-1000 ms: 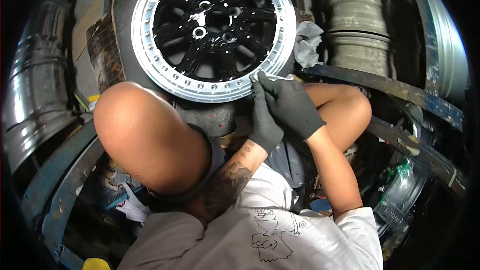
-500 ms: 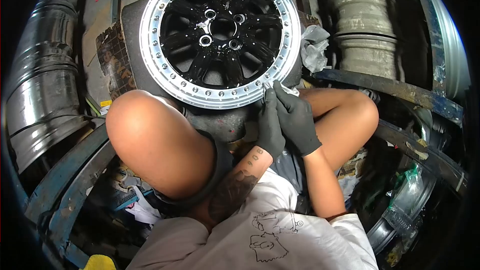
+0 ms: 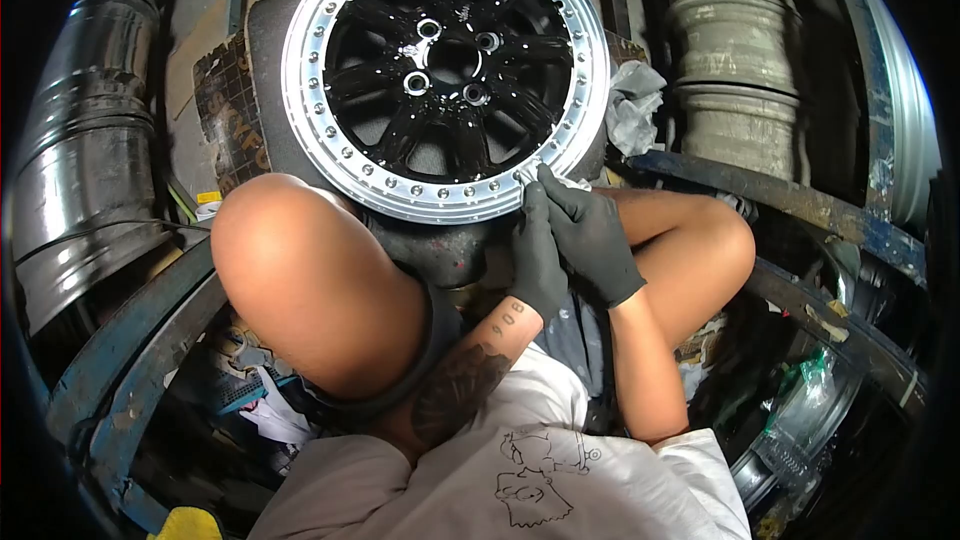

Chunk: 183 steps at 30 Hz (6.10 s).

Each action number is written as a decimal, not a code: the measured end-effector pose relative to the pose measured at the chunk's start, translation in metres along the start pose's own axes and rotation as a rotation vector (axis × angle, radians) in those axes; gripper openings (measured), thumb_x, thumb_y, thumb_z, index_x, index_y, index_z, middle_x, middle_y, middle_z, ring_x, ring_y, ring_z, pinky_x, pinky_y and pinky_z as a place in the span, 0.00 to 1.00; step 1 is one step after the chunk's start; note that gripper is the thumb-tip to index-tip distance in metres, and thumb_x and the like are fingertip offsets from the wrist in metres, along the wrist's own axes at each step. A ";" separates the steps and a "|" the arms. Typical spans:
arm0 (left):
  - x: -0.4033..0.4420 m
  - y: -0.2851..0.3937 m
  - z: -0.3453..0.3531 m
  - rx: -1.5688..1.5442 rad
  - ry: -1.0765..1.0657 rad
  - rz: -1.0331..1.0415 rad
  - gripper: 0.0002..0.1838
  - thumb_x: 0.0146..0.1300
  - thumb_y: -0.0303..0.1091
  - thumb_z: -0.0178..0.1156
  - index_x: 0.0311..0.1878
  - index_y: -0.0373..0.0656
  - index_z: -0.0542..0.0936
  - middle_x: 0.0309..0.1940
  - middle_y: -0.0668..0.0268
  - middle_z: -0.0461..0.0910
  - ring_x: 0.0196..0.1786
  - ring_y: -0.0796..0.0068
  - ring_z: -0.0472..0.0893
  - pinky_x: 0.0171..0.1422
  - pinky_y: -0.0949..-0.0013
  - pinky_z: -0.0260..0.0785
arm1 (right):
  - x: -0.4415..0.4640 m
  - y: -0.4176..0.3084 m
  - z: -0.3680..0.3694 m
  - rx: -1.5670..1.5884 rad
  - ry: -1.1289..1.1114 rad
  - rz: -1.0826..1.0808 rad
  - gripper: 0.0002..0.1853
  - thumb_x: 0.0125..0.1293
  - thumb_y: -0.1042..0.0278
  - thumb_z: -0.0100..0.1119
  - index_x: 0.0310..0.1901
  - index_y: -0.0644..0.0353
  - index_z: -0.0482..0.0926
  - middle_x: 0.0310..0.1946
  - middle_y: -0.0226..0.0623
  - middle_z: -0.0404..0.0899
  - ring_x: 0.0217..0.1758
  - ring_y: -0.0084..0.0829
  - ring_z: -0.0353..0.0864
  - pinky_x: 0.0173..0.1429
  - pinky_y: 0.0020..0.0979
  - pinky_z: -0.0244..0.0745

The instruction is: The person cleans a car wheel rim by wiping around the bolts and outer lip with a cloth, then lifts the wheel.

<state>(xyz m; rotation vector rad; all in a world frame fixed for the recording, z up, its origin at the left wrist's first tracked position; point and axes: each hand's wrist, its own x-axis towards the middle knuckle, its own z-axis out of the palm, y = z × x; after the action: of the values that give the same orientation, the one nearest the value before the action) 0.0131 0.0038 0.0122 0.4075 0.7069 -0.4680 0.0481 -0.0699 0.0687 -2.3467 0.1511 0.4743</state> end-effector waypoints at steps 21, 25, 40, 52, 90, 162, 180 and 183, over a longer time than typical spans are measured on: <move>-0.001 0.000 0.003 0.074 0.017 -0.100 0.34 0.82 0.57 0.52 0.75 0.37 0.72 0.67 0.61 0.78 0.66 0.73 0.78 0.72 0.69 0.69 | -0.016 0.013 0.013 -0.001 0.251 -0.013 0.22 0.74 0.69 0.60 0.67 0.66 0.80 0.47 0.65 0.84 0.49 0.55 0.90 0.51 0.43 0.82; 0.001 -0.002 0.004 0.128 -0.033 -0.045 0.36 0.82 0.62 0.47 0.75 0.40 0.71 0.67 0.61 0.77 0.68 0.72 0.76 0.74 0.67 0.68 | -0.013 0.010 0.011 -0.042 0.234 -0.047 0.23 0.75 0.67 0.59 0.68 0.65 0.79 0.46 0.64 0.85 0.47 0.56 0.89 0.50 0.46 0.82; 0.006 -0.015 0.002 -0.496 -0.309 -0.354 0.34 0.82 0.65 0.42 0.76 0.49 0.69 0.69 0.62 0.75 0.74 0.68 0.72 0.80 0.58 0.63 | 0.006 0.002 -0.039 -0.228 -0.078 -0.105 0.20 0.70 0.70 0.60 0.62 0.65 0.83 0.43 0.59 0.86 0.46 0.59 0.87 0.54 0.53 0.80; 0.012 -0.018 0.003 -0.129 -0.138 -0.097 0.38 0.84 0.61 0.43 0.85 0.45 0.58 0.79 0.63 0.66 0.79 0.71 0.67 0.83 0.67 0.58 | -0.004 0.007 -0.008 -0.148 0.080 -0.037 0.21 0.74 0.71 0.62 0.67 0.66 0.80 0.49 0.64 0.85 0.49 0.47 0.91 0.54 0.40 0.83; 0.007 -0.011 0.007 -0.224 -0.141 -0.052 0.32 0.83 0.60 0.47 0.78 0.48 0.68 0.67 0.66 0.76 0.68 0.72 0.76 0.74 0.66 0.69 | -0.008 -0.007 0.002 -0.393 0.179 -0.103 0.24 0.72 0.67 0.59 0.68 0.58 0.80 0.39 0.58 0.86 0.42 0.55 0.87 0.48 0.52 0.80; 0.018 -0.003 0.000 -0.135 -0.362 -0.228 0.34 0.84 0.63 0.38 0.66 0.39 0.73 0.55 0.61 0.78 0.58 0.67 0.78 0.69 0.62 0.71 | -0.013 0.018 -0.001 -0.508 0.279 -0.170 0.24 0.71 0.65 0.60 0.68 0.57 0.77 0.35 0.42 0.86 0.35 0.43 0.87 0.40 0.43 0.81; 0.018 -0.008 -0.005 -0.332 -0.321 -0.355 0.36 0.81 0.66 0.42 0.59 0.38 0.77 0.55 0.54 0.81 0.58 0.56 0.79 0.71 0.52 0.71 | -0.015 0.037 0.010 -0.148 0.165 -0.020 0.26 0.73 0.64 0.58 0.72 0.54 0.76 0.33 0.47 0.84 0.35 0.48 0.86 0.41 0.49 0.80; 0.017 -0.004 -0.010 -0.303 -0.384 -0.387 0.36 0.82 0.65 0.41 0.63 0.37 0.76 0.56 0.54 0.80 0.60 0.57 0.79 0.71 0.53 0.72 | -0.016 0.029 0.004 -0.180 0.174 -0.051 0.27 0.72 0.64 0.58 0.72 0.55 0.76 0.33 0.46 0.84 0.37 0.47 0.87 0.41 0.49 0.80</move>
<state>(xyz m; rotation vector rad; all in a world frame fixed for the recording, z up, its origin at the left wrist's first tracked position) 0.0171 0.0006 -0.0069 -0.1107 0.4694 -0.7669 0.0256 -0.0887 0.0541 -2.5616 0.1343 0.2678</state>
